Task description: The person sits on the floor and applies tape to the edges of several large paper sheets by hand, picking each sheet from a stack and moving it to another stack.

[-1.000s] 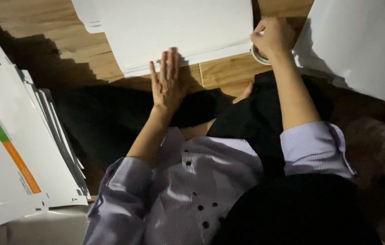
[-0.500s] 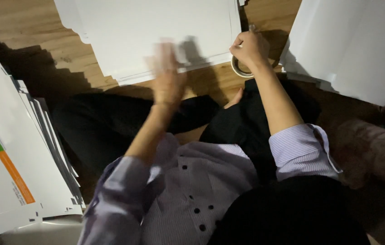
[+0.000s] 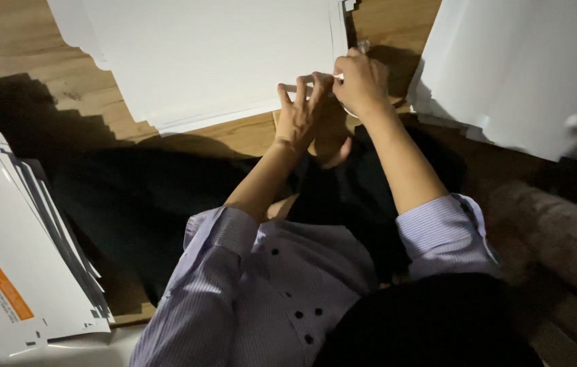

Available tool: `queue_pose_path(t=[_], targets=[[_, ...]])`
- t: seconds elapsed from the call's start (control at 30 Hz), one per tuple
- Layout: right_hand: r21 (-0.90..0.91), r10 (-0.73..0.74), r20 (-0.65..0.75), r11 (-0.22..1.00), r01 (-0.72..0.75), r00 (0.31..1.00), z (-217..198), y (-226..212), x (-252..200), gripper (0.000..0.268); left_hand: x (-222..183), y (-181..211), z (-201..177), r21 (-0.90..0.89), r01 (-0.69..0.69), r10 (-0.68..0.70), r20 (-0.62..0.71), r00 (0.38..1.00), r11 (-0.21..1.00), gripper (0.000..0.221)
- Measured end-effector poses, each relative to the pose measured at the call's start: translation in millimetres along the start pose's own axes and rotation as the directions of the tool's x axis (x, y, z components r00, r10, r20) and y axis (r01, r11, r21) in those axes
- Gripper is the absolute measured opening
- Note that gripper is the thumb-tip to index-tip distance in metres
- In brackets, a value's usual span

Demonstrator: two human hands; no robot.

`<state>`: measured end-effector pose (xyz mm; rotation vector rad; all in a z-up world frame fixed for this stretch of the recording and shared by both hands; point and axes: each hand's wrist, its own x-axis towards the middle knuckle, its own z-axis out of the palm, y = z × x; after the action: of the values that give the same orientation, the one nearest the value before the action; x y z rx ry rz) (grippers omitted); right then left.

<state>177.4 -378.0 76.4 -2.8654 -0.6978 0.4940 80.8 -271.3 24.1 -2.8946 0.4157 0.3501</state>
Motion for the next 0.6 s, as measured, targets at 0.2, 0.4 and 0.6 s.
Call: queue_pose_path(t=[0.2, 0.4, 0.6], targets=[[-0.850, -0.573, 0.133, 0.354, 0.391, 0.809, -2, -4, -3, 0.019, 8, 7, 12, 0.122, -0.002, 0.013, -0.090, 0.996, 0.993, 0.060], [-0.380, 0.015, -0.180, 0.921, -0.084, 0.984, -22, 2, 3, 0.036, 8, -5, -6, -0.178, 0.004, -0.017, -0.070, 0.997, 0.984, 0.055], [-0.062, 0.188, 0.009, 0.980, -0.187, 0.982, -40, -9, -43, 0.048, -62, -122, 19, -0.892, 0.441, -0.878, 0.129, 0.460, 0.100, 0.053]])
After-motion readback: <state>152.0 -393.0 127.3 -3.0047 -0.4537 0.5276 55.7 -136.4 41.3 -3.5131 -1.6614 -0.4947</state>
